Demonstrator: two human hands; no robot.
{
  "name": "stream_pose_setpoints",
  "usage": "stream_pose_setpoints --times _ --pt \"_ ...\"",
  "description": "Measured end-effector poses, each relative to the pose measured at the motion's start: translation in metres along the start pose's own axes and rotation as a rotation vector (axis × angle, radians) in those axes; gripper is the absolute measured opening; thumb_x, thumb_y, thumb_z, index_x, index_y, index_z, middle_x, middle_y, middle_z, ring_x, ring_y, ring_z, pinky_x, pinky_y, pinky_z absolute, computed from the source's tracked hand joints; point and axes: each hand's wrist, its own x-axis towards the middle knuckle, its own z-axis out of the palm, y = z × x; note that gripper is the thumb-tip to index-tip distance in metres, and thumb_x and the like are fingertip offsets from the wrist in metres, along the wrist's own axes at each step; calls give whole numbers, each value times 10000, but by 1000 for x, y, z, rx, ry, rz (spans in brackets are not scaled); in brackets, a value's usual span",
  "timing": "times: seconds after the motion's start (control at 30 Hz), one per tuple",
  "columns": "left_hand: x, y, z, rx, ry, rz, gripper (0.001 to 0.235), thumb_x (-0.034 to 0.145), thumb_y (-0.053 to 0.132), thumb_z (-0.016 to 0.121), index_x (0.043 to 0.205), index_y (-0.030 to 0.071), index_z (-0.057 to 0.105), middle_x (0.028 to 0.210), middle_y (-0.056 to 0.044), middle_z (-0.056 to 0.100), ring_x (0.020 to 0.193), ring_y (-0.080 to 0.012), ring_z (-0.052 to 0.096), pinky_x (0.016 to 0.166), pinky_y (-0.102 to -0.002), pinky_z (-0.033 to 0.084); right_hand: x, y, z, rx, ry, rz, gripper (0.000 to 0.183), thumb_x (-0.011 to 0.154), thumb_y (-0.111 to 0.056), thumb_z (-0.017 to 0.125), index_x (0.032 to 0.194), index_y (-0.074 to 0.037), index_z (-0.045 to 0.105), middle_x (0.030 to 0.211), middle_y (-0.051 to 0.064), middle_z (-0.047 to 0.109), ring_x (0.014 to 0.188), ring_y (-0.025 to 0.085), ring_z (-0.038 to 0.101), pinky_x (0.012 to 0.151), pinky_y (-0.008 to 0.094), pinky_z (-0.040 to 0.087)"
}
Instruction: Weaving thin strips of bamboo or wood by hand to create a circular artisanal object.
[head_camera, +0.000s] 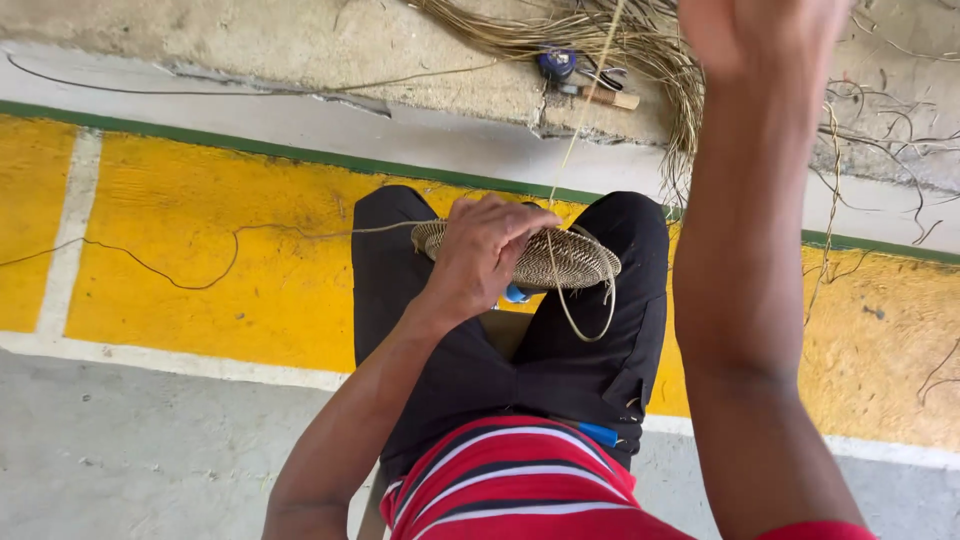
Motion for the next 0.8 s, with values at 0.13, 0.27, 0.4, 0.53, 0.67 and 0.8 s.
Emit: stream_pose_setpoints --times 0.13,0.27,0.4,0.53,0.67,0.8 --pt "16 -5 2 37 8 61 327 918 3 681 1195 173 720 1065 17 772 942 -173 657 879 -384 388 -82 -97 23 329 -47 -61 119 1106 -88 677 1142 -17 589 894 113 686 838 180 734 790 322 654" --pt "17 -7 5 39 7 -5 290 946 67 707 1205 196 727 1041 32 782 860 -160 629 813 -360 379 -148 -86 33 272 10 222 295 999 -7 714 1239 -49 547 1014 122 748 984 165 755 880 286 645" --pt "19 -3 3 30 -20 -42 275 989 107 678 1257 168 694 924 15 737 825 -159 600 809 -358 370 -176 -68 27 3 5 149 172 984 0 724 1138 -39 659 1059 78 740 1058 163 724 971 319 620" --pt "20 1 -4 9 -69 -120 290 1023 124 660 1312 142 649 770 -17 642 791 -174 578 843 -364 386 -172 -73 30 -304 -35 -42 87 976 -26 750 1031 -70 699 1013 24 761 1121 177 672 1074 383 565" --pt "17 -4 -2 -15 -46 -88 299 1024 127 650 1319 140 606 840 -5 670 832 -164 608 909 -374 400 -169 -75 29 -386 -39 -58 82 961 -67 763 1006 -89 699 1005 5 766 1130 186 649 1041 378 562" --pt "18 -6 0 -36 -48 -77 283 1033 122 637 1313 142 595 909 4 697 864 -166 628 940 -381 405 -171 -73 25 -512 -67 -113 98 937 -89 776 1001 -113 706 1037 -9 768 1131 197 647 1029 363 556"
